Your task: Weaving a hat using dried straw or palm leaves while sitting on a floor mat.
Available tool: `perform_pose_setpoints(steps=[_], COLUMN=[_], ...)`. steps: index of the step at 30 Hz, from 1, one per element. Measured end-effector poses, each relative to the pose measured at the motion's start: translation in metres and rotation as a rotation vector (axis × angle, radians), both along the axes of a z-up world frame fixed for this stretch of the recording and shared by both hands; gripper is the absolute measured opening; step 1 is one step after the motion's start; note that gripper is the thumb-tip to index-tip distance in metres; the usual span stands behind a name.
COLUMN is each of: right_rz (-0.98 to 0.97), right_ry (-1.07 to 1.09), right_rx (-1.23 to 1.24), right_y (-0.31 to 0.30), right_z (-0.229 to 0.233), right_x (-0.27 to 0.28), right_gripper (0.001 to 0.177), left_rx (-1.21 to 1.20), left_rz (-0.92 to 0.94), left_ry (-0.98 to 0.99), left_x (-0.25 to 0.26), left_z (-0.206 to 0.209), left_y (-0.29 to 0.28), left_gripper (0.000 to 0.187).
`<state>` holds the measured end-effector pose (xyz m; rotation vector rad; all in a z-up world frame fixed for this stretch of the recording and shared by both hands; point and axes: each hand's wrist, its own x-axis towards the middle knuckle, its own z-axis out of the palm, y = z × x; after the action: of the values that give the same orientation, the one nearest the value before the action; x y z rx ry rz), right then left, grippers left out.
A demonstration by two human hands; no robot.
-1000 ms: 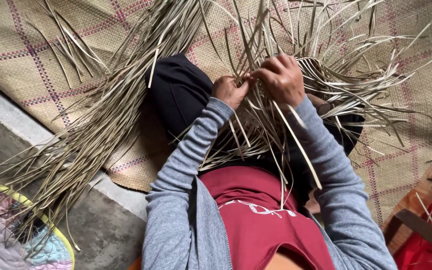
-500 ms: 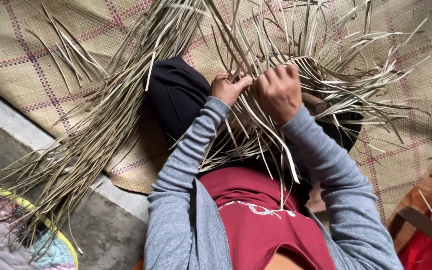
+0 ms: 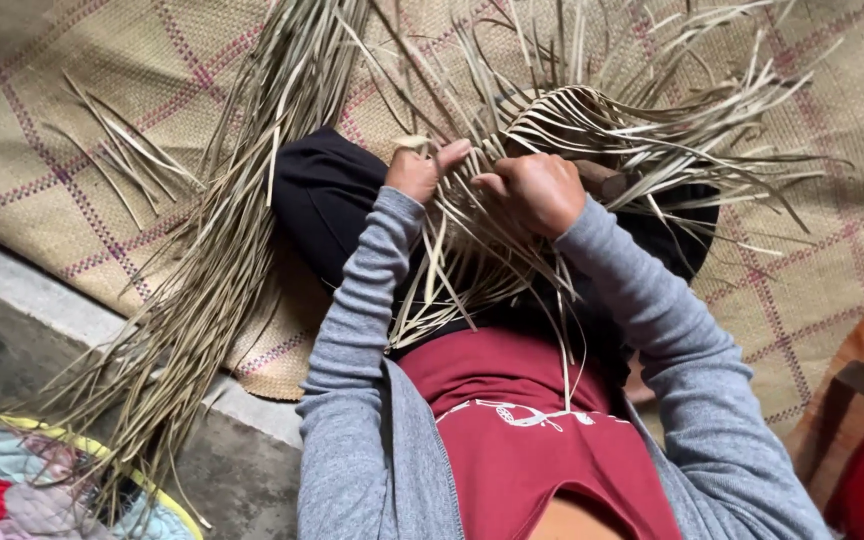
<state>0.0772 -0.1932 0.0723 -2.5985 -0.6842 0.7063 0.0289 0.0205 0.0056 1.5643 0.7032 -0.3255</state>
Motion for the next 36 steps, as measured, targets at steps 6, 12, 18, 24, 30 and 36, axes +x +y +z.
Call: perform_pose_setpoints(steps=[6,12,18,24,30,36], right_rz=[-0.071,-0.227,-0.189,-0.044,-0.037,0.243], right_ry=[0.237,0.536,0.624,0.777,0.963,0.735], right_rx=[0.292,0.541,0.534,0.393,0.347,0.364], right_y=[-0.005,-0.005,-0.031,-0.108,-0.195,-0.244], right_z=[-0.02,-0.033,-0.022,0.035,0.045,0.086], right_x=[0.005,0.01,0.002,-0.017,-0.036,-0.065], right_gripper=[0.027,0.017,0.016,0.019,0.02,0.025], left_rx=[0.05,0.044,0.114,0.194,0.147,0.184], left_rz=[-0.059,-0.017,0.035,-0.047,0.077,0.087], left_ry=[-0.081,-0.114,-0.079,-0.121,-0.151,-0.126], left_x=[-0.001,0.002,0.002,0.006,0.005,0.007], left_z=[0.019,0.016,-0.007,-0.004,0.01,0.008], left_y=[-0.004,-0.004,-0.006,-0.003,-0.008,-0.008], left_gripper=[0.042,0.037,0.045,0.041,0.031,0.034])
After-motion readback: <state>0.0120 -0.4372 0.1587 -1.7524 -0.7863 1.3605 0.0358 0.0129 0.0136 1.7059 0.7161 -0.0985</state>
